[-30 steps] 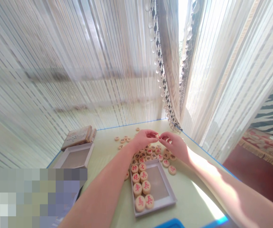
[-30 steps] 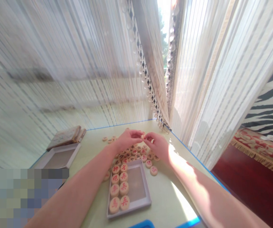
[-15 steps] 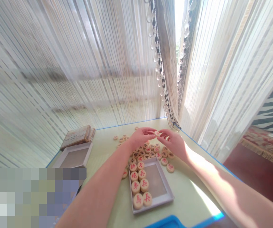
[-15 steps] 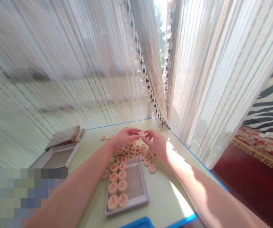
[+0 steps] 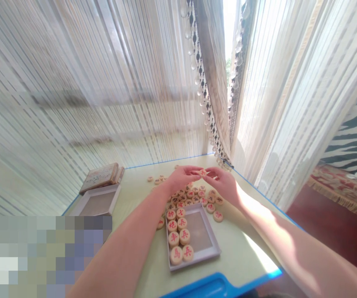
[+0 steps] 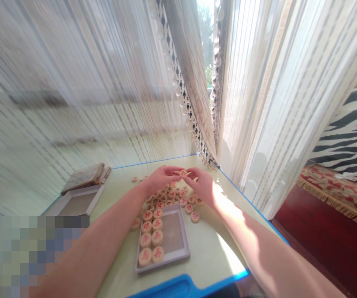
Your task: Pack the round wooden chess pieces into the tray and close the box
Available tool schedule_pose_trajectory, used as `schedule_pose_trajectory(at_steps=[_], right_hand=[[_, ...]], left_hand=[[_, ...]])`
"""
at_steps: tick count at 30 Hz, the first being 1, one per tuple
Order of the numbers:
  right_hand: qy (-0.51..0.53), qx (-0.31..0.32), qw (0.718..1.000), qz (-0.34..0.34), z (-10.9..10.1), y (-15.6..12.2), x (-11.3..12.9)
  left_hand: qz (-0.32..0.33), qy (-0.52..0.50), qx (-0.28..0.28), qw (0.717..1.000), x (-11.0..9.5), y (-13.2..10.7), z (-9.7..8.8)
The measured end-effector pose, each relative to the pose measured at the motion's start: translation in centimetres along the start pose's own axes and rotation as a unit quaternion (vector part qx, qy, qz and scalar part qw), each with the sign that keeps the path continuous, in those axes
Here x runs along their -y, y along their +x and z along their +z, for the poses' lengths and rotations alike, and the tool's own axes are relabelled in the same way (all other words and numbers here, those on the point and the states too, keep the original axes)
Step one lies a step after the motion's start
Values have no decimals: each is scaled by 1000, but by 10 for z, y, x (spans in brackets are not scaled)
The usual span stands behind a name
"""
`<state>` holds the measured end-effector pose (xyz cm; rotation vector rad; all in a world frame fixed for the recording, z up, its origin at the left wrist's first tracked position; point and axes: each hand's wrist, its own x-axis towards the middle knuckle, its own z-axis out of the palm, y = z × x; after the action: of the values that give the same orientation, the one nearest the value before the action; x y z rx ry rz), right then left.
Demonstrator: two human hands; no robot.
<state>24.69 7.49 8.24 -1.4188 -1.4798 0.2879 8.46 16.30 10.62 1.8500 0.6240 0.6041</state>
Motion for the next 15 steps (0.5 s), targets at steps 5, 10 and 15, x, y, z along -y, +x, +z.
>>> schedule_pose_trajectory(at_steps=[5, 10, 15], right_hand=[[50, -5, 999, 12, -1, 0, 3], [65, 26, 997, -20, -10, -5, 12], [-2, 160, 985, -61, -15, -28, 37]], left_hand=[[-6, 59, -20, 998, -13, -5, -1], [1, 171, -116, 978, -35, -32, -9], [31, 237, -200, 950, -53, -82, -2]])
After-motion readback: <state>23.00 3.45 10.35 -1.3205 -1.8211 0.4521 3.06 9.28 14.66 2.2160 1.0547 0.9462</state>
